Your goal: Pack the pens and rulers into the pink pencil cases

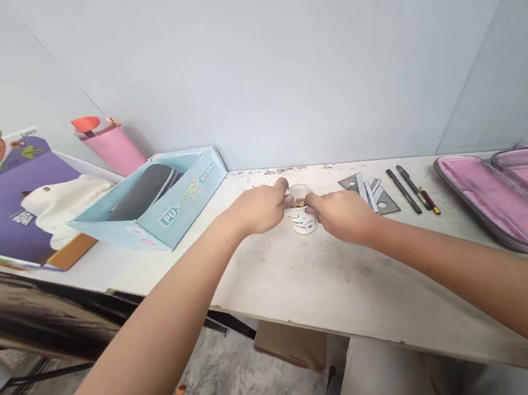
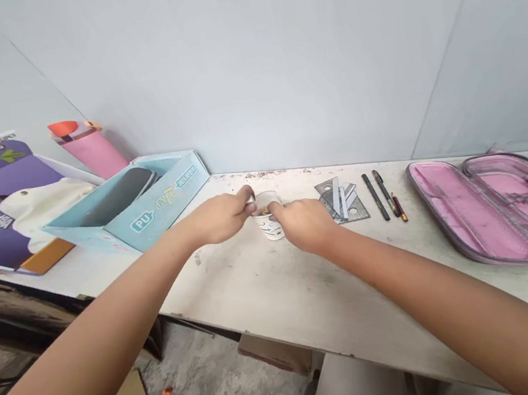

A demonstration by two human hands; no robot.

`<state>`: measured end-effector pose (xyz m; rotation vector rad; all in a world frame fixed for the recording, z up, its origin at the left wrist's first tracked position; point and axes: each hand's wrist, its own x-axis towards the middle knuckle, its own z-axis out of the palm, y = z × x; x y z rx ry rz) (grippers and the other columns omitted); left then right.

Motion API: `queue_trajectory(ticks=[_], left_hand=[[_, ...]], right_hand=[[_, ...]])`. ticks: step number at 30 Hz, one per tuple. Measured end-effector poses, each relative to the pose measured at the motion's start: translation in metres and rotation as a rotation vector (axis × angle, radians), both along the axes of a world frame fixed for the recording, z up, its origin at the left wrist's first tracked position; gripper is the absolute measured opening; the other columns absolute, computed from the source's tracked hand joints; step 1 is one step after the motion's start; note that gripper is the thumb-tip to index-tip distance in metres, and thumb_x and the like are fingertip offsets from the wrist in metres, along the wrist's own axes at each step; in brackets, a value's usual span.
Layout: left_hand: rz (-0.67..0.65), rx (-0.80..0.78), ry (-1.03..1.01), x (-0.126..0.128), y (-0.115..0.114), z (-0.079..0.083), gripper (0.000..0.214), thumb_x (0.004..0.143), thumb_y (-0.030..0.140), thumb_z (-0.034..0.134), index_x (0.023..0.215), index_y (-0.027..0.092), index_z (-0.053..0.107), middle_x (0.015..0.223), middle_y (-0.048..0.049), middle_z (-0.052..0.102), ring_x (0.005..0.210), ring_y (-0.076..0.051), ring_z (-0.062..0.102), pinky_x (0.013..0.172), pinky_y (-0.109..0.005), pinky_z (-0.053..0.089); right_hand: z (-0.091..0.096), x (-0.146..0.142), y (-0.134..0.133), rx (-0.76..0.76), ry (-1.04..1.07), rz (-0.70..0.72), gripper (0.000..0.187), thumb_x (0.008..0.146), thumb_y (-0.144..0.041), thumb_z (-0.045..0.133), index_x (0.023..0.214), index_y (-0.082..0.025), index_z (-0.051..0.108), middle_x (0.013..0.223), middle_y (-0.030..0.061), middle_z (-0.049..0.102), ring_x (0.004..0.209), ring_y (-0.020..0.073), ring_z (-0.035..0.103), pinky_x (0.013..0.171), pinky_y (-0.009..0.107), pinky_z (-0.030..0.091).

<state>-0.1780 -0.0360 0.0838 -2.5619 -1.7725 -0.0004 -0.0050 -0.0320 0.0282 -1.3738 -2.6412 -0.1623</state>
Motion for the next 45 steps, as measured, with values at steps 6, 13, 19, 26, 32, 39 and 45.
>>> queue_trajectory(ticks=[6, 13, 19, 26, 32, 39, 45], left_hand=[[0.040, -0.014, 0.081, -0.001, 0.001, 0.005, 0.033, 0.087, 0.034, 0.031, 0.107, 0.015, 0.050, 0.086, -0.0120, 0.065, 0.078, -0.025, 0.061, 0.066, -0.033, 0.042], [0.004, -0.090, -0.625, -0.016, -0.003, -0.001, 0.035, 0.084, 0.034, 0.043, 0.113, 0.019, 0.055, 0.083, -0.0031, 0.060, 0.069, -0.013, 0.058, 0.060, -0.024, 0.049], [0.023, -0.166, -0.857, -0.020, -0.008, -0.014, 0.038, 0.081, 0.032, 0.050, 0.117, 0.019, 0.056, 0.081, -0.0031, 0.058, 0.068, -0.011, 0.056, 0.059, -0.024, 0.052], [0.058, -0.179, -0.847, -0.015, -0.001, -0.021, 0.040, 0.081, 0.033, 0.052, 0.118, 0.019, 0.056, 0.085, -0.0043, 0.059, 0.070, -0.012, 0.056, 0.059, -0.025, 0.052], [0.007, -0.249, -0.987, 0.044, 0.023, -0.025, 0.040, 0.079, 0.027, 0.053, 0.118, 0.018, 0.057, 0.085, -0.0043, 0.060, 0.068, -0.011, 0.054, 0.058, -0.024, 0.049], [-0.233, -0.459, -1.211, 0.181, 0.061, -0.031, 0.042, 0.079, 0.026, 0.055, 0.120, 0.016, 0.056, 0.084, -0.0041, 0.062, 0.070, -0.011, 0.053, 0.062, -0.023, 0.045], [-0.381, -0.378, -1.010, 0.311, 0.091, -0.044, 0.037, 0.084, 0.024, 0.047, 0.119, 0.015, 0.053, 0.093, -0.0071, 0.063, 0.080, -0.015, 0.058, 0.075, -0.030, 0.047]], right_hand=[[0.001, -0.002, -0.006, -0.001, 0.017, -0.007, 0.026, 0.092, -0.029, 0.026, 0.104, -0.021, 0.048, 0.083, 0.0081, 0.068, 0.072, 0.0221, 0.063, 0.053, 0.027, 0.029], [0.002, 0.006, 0.023, -0.010, 0.112, -0.167, 0.030, 0.092, -0.032, 0.026, 0.108, -0.022, 0.049, 0.086, 0.0080, 0.068, 0.076, 0.0233, 0.063, 0.055, 0.027, 0.029], [0.012, 0.005, 0.060, 0.097, 0.184, -0.288, 0.037, 0.094, -0.033, 0.019, 0.115, -0.020, 0.046, 0.090, 0.0119, 0.068, 0.076, 0.0252, 0.063, 0.060, 0.030, 0.034], [0.001, 0.012, 0.072, -0.011, 0.272, -0.291, 0.041, 0.092, -0.040, 0.025, 0.120, -0.016, 0.041, 0.082, 0.0132, 0.068, 0.077, 0.0292, 0.063, 0.062, 0.034, 0.038], [0.004, 0.059, 0.045, -0.147, 0.624, 0.028, 0.037, 0.085, -0.040, 0.045, 0.115, -0.020, 0.041, 0.092, 0.0041, 0.067, 0.079, 0.0184, 0.062, 0.068, 0.028, 0.042], [0.007, 0.177, 0.036, -0.048, 0.772, -0.067, 0.026, 0.084, -0.033, 0.049, 0.106, -0.019, 0.051, 0.095, 0.0043, 0.067, 0.083, 0.0157, 0.061, 0.071, 0.026, 0.044], [0.006, 0.298, 0.040, 0.035, 0.609, -0.292, 0.030, 0.083, -0.033, 0.049, 0.108, -0.016, 0.052, 0.095, 0.0068, 0.066, 0.083, 0.0179, 0.061, 0.072, 0.028, 0.043]])
